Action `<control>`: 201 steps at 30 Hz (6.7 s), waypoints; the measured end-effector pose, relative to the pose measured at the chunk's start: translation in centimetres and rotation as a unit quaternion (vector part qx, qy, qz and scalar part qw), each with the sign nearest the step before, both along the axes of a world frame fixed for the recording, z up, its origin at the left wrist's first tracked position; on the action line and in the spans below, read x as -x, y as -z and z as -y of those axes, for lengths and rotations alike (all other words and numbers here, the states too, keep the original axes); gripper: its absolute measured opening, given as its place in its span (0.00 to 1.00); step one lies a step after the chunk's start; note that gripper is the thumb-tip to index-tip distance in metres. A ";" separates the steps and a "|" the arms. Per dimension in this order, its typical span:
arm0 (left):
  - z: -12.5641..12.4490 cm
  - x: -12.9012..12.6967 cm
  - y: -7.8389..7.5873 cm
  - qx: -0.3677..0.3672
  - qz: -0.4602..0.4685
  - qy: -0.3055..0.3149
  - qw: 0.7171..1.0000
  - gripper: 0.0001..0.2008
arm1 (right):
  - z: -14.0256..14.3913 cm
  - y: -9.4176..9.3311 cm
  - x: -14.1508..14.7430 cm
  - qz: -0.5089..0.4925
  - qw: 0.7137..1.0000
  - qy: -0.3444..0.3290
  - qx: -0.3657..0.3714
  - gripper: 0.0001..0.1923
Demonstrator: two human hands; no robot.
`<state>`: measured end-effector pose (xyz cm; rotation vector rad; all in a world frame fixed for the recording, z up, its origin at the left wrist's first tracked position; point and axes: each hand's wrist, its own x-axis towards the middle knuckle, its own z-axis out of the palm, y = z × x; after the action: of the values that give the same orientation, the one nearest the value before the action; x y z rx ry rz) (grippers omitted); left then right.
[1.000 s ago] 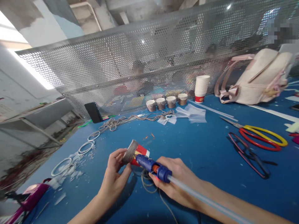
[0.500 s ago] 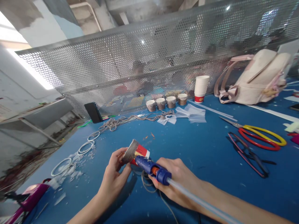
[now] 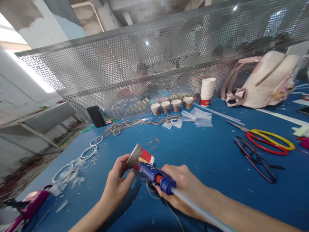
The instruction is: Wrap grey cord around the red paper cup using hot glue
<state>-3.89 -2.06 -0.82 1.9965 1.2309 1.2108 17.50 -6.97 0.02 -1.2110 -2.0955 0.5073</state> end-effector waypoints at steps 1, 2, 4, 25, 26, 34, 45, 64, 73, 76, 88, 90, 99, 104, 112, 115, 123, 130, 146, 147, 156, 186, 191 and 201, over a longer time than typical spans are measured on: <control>0.0 0.0 0.0 0.000 0.000 0.000 1.000 0.12 | 0.0 0.0 0.0 -0.002 1.000 0.000 0.002 0.07; 0.0 0.0 0.0 0.000 -0.002 0.001 1.000 0.12 | -0.1 -0.1 -0.1 -0.007 1.000 0.002 0.007 0.07; -0.1 0.1 0.1 -0.006 -0.007 0.004 1.000 0.12 | -0.2 -0.5 -0.2 -0.016 1.000 0.017 0.020 0.08; -0.1 0.2 0.0 -0.035 -0.026 0.001 0.999 0.11 | -0.3 -1.2 0.0 -0.049 0.997 0.041 0.037 0.13; -0.1 0.1 0.0 -0.034 -0.024 0.004 0.999 0.11 | -0.2 -1.1 0.1 -0.043 0.998 0.034 0.035 0.12; -0.2 0.1 0.3 -0.024 -0.022 0.007 0.999 0.12 | 0.3 -0.2 0.4 0.015 1.000 0.009 0.017 0.06; -0.1 0.1 -0.2 -0.016 -0.013 0.008 1.000 0.11 | -0.3 -0.7 -0.1 -0.020 0.999 0.037 0.007 0.11; -0.3 0.2 -1.8 0.082 0.052 0.023 0.995 0.09 | -1.1 -2.0 -0.9 -0.106 0.983 0.039 0.147 0.17; -0.8 1.2 -1.1 0.145 0.076 0.070 0.984 0.10 | -1.1 -2.1 -1.2 -0.111 0.978 0.033 0.172 0.21; -1.0 1.5 -0.4 0.147 0.112 0.082 0.979 0.10 | -0.9 -2.5 -0.9 -0.102 0.982 0.043 0.151 0.19; -0.9 1.2 -0.2 0.179 0.132 0.084 0.971 0.10 | 0.3 -0.3 -0.1 -0.002 1.000 0.003 0.000 0.06; -0.9 1.2 -0.3 0.175 0.132 0.084 0.972 0.09 | 0.1 -0.6 -0.2 -0.016 1.000 0.008 0.006 0.08; -1.1 1.1 -0.5 0.140 0.117 0.080 0.980 0.09 | 0.0 -1.7 -0.3 -0.027 0.999 0.026 0.020 0.11; -1.2 1.1 -0.7 0.137 0.102 0.089 0.981 0.08 | -0.1 -1.6 -0.2 -0.017 0.999 0.025 0.021 0.10; -1.2 1.1 -0.8 0.131 0.103 0.093 0.982 0.08 | -0.3 -1.8 -0.5 -0.035 0.997 0.044 0.051 0.13; -1.3 1.2 -0.6 0.129 0.108 0.091 0.981 0.07 | 0.0 -1.7 -0.1 -0.020 0.999 0.031 0.038 0.12; -1.4 1.3 -0.6 0.136 0.106 0.104 0.979 0.07 | -0.3 -1.9 -0.5 -0.032 0.998 0.042 0.042 0.13; -1.1 0.9 -0.9 0.151 0.093 0.080 0.981 0.09 | 0.0 0.3 0.1 0.017 0.999 0.005 -0.037 0.07; -1.3 0.1 -2.3 0.339 0.338 0.001 0.878 0.08 | -2.4 -1.5 -1.5 -0.219 0.950 0.148 0.165 0.22; -1.4 0.1 -2.3 0.349 0.347 -0.003 0.870 0.08 | -3.1 -1.1 -1.8 -0.229 0.945 0.171 0.162 0.22; -1.8 0.9 -3.6 0.343 0.408 0.029 0.846 0.07 | -6.7 2.4 -2.3 0.073 0.960 0.253 0.099 0.21; 0.6 -0.7 -2.9 0.345 0.395 0.079 0.848 0.11 | -2.7 0.5 6.7 -0.516 0.755 0.010 0.404 0.17; 0.4 -0.5 -2.8 0.348 0.369 0.059 0.860 0.12 | -2.3 0.1 5.2 -0.276 0.926 0.048 0.252 0.08; 0.4 -0.5 -3.2 0.313 0.281 0.066 0.905 0.12 | -1.3 -0.6 4.2 -0.108 0.992 0.056 -0.020 0.08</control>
<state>-3.40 -2.46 2.42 1.1316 0.9926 1.0387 13.25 -5.69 0.63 -1.1860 -1.8366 0.5180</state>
